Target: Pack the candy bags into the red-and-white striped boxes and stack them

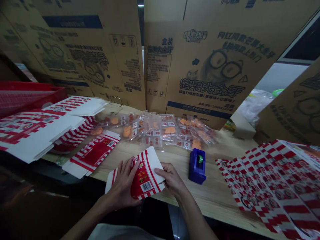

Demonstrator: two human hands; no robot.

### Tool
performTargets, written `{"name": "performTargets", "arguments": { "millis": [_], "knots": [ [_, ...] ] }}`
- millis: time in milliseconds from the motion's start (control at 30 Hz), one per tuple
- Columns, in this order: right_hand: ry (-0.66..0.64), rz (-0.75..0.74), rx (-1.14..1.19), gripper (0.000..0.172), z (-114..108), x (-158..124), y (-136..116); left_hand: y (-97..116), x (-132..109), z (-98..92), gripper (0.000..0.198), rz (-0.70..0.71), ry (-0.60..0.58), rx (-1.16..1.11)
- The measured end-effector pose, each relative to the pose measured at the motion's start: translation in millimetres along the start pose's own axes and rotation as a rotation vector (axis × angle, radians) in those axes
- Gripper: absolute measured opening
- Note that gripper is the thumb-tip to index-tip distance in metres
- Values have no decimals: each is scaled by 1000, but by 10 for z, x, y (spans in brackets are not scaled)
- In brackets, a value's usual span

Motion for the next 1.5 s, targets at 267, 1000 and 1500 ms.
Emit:
{"name": "performTargets", "arguments": {
  "millis": [267, 1000, 1500],
  "knots": [
    [533, -676, -997, 19, 123, -353, -576, 1, -1, -1, 102, -137, 55, 188],
    [648, -413, -337, 57, -545, -375, -278, -6, 146, -206, 113, -162, 121, -58],
    [204, -255, 62, 34, 70, -115, 116, -196, 139, -462, 85, -342, 256, -945]
  ]
}}
Point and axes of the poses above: each hand's wrist, its own x-axis towards the middle knuckle, its own z-axis out of the palm, y = z × x, the point moved 9 cm from there along x, towards the middle knuckle, and after that the axes turned 3 degrees about -x, right-handed, at the moved point
